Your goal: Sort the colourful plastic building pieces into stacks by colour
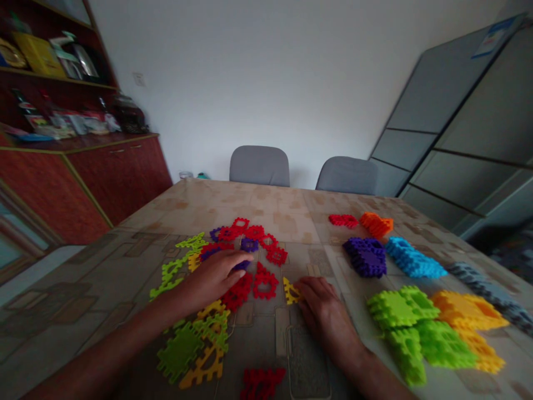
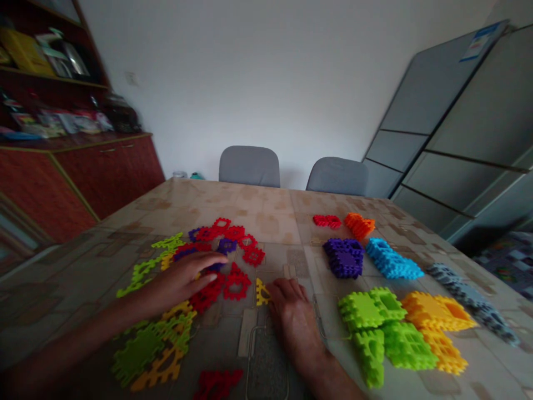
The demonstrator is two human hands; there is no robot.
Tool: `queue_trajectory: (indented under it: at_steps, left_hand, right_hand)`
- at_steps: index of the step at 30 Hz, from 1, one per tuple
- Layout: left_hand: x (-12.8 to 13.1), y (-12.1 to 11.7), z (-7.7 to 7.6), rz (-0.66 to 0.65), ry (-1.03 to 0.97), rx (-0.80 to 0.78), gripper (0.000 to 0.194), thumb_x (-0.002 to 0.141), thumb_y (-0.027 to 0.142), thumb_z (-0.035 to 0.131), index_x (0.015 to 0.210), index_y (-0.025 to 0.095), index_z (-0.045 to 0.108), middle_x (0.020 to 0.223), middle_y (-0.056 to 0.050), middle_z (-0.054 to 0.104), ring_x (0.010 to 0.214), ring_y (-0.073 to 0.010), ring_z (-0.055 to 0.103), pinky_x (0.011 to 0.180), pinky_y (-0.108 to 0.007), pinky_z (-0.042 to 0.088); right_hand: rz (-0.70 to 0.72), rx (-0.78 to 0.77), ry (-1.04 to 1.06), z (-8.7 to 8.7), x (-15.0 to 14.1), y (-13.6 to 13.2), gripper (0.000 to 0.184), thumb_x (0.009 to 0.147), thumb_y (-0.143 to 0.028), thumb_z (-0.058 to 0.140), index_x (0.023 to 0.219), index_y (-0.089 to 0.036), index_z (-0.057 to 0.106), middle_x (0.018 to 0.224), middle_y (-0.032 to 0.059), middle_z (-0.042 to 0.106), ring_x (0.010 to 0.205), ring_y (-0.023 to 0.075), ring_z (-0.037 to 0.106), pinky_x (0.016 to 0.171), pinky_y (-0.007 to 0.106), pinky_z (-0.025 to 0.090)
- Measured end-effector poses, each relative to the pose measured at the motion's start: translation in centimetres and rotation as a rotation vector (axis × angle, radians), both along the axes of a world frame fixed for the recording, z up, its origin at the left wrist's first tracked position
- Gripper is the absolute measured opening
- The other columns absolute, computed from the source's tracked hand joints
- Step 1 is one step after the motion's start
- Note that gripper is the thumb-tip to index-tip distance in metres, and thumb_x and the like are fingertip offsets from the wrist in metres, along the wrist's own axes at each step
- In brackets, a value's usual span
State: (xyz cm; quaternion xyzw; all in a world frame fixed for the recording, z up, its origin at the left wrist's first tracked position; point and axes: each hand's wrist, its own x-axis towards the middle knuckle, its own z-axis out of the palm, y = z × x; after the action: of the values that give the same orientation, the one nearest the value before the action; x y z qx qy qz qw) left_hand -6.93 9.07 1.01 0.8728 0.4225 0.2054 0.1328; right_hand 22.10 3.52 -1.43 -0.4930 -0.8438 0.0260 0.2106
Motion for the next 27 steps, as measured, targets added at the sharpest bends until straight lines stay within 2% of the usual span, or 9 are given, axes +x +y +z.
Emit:
queue_trajectory:
  at_steps: [2,5,9,11,13,18,22,25,27]
  left_hand:
    - [-1.0,0.5,0.4,0.01,-0.007,-0.007,0.034,0.099,0.019,0.047,0.129,0.019,0.062,0.129,-0.011,0.07,0.121,-0.0251,0.063,0.105,-0.041,0.047]
    - [-1.3,0.6,0.6,-0.036,0.001,-0.018,0.03,0.093,0.02,0.058,0.121,0.022,0.067,0.121,-0.008,0.073,0.116,-0.0246,0.066,0.1,-0.037,0.05]
    - [-1.0,0.3,0.4,-0.08,0.017,-0.019,0.025,0.09,0.016,0.061,0.111,0.023,0.072,0.11,-0.005,0.075,0.107,-0.0229,0.069,0.094,-0.033,0.052]
    - [-0.9,0.3,0.1,-0.056,0.016,-0.007,0.025,0.092,0.014,0.056,0.109,0.022,0.072,0.107,-0.007,0.075,0.106,-0.0241,0.069,0.093,-0.035,0.053]
    - [-0.7,0.4,-0.3,-0.034,0.009,0.01,0.026,0.094,0.013,0.053,0.112,0.02,0.071,0.11,-0.009,0.075,0.11,-0.0256,0.067,0.096,-0.039,0.052]
    - [1.2,0.8,-0.8,-0.105,0.02,0.042,0.046,0.089,0.008,0.06,0.132,0.025,0.061,0.137,-0.008,0.065,0.13,-0.0247,0.057,0.112,-0.043,0.041]
    - [3.0,0.6,-0.8,-0.153,0.069,0.047,0.045,0.086,0.006,0.065,0.127,0.026,0.064,0.131,-0.006,0.068,0.128,-0.0258,0.058,0.116,-0.049,0.035]
    - [3.5,0.5,-0.7,-0.119,0.089,0.058,0.038,0.086,0.006,0.066,0.119,0.024,0.068,0.12,-0.008,0.071,0.117,-0.0282,0.064,0.114,-0.053,0.037]
    - [3.5,0.4,-0.6,-0.09,0.083,0.069,0.041,0.085,0.006,0.067,0.123,0.022,0.067,0.121,-0.01,0.07,0.118,-0.0303,0.063,0.112,-0.054,0.038]
  right_hand:
    - [0.045,0.008,0.035,0.1,-0.4,0.0,0.032,0.093,-0.005,0.057,0.122,-0.016,0.067,0.121,0.0134,0.069,0.108,0.0272,0.064,0.096,0.045,0.054]
    - [0.16,-0.014,0.036,0.6,-1.8,-0.2,0.044,0.091,-0.006,0.059,0.134,-0.015,0.06,0.138,0.0154,0.06,0.125,0.0284,0.055,0.105,0.049,0.048]
    - [0.329,-0.076,-0.015,1.4,-3.4,-0.7,0.055,0.093,-0.012,0.061,0.146,-0.021,0.048,0.15,0.0099,0.053,0.133,0.0269,0.047,0.115,0.051,0.036]
    - [0.352,-0.106,-0.005,1.6,-3.7,-0.8,0.049,0.095,-0.016,0.062,0.142,-0.022,0.051,0.142,0.0071,0.059,0.127,0.0255,0.05,0.116,0.049,0.034]
    - [0.321,-0.128,0.011,1.7,-3.6,-0.8,0.039,0.097,-0.017,0.062,0.135,-0.022,0.056,0.128,0.0055,0.065,0.116,0.0243,0.054,0.111,0.046,0.037]
    - [0.283,-0.086,0.019,1.6,-3.2,-0.6,0.014,0.099,-0.017,0.06,0.112,-0.02,0.065,0.101,0.0038,0.068,0.098,0.0217,0.056,0.098,0.039,0.042]
    - [0.288,-0.024,0.032,1.5,-3.0,-0.5,0.008,0.099,-0.018,0.061,0.105,-0.02,0.066,0.095,0.0024,0.068,0.093,0.0206,0.058,0.098,0.04,0.041]
    - [0.278,-0.032,0.04,1.4,-2.5,-0.3,0.01,0.098,-0.016,0.063,0.106,-0.021,0.066,0.097,0.0023,0.07,0.094,0.0207,0.06,0.1,0.041,0.04]
    - [0.255,-0.026,0.039,1.3,-2.2,0.0,0.015,0.096,-0.013,0.065,0.109,-0.022,0.067,0.097,0.0027,0.071,0.095,0.0215,0.061,0.1,0.043,0.039]
